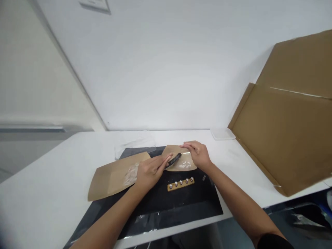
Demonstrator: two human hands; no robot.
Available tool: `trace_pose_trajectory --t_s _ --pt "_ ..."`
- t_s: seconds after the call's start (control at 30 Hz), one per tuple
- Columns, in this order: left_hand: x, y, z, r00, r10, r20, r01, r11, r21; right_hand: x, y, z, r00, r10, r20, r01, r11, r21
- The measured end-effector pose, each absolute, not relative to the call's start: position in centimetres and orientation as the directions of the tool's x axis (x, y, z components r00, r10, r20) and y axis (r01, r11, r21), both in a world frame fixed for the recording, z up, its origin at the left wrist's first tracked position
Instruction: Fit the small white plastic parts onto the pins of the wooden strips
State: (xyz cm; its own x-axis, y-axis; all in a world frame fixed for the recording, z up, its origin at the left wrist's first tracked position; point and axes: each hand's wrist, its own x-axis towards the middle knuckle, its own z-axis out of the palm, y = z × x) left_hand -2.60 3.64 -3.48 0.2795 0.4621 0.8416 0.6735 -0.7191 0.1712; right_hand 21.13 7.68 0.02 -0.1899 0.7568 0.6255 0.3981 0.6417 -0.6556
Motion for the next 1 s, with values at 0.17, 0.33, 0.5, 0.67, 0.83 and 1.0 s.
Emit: trace_pose_trajectory --t_s 0.17,0.33,0.5,0.67,0.83,1.0 --pt "-2.6 3.3 -2.9 0.359 0.514 0.779 0.637 -0.745 0.198 22.2 6.3 -0.5 -0.392 0.714 0.58 0.368 0.699 -0.613" --pt "-2.3 3.2 -1.6 0.416 0.452 0.789 0.577 -0.802 0.154 22.3 5.5 0.0 -0.439 0.661 0.608 0.35 0.75 -0.562" --pt "-1.8 4.5 0.3 0.498 0.386 0.777 0.6 -0.8 0.013 22.3 6.6 -0.7 -0.308 0.689 0.656 0.298 0.725 -0.621" --pt "-1.0 5.5 -0.4 0.431 0.376 0.82 0.642 -0.766 0.014 22.4 6.7 -1.0 -0.272 0.713 0.646 0.35 0.699 -0.624" --pt "-1.1 4.6 -1.6 0.375 0.394 0.839 0.664 -0.746 0.054 21.8 5.7 -0.6 -0.333 0.73 0.596 0.448 0.679 -0.581" --pt "-1.0 4.2 -1.2 0.378 0.48 0.792 0.698 -0.71 0.097 21.6 4.7 -0.3 -0.385 0.779 0.495 0.43 0.626 -0.65"
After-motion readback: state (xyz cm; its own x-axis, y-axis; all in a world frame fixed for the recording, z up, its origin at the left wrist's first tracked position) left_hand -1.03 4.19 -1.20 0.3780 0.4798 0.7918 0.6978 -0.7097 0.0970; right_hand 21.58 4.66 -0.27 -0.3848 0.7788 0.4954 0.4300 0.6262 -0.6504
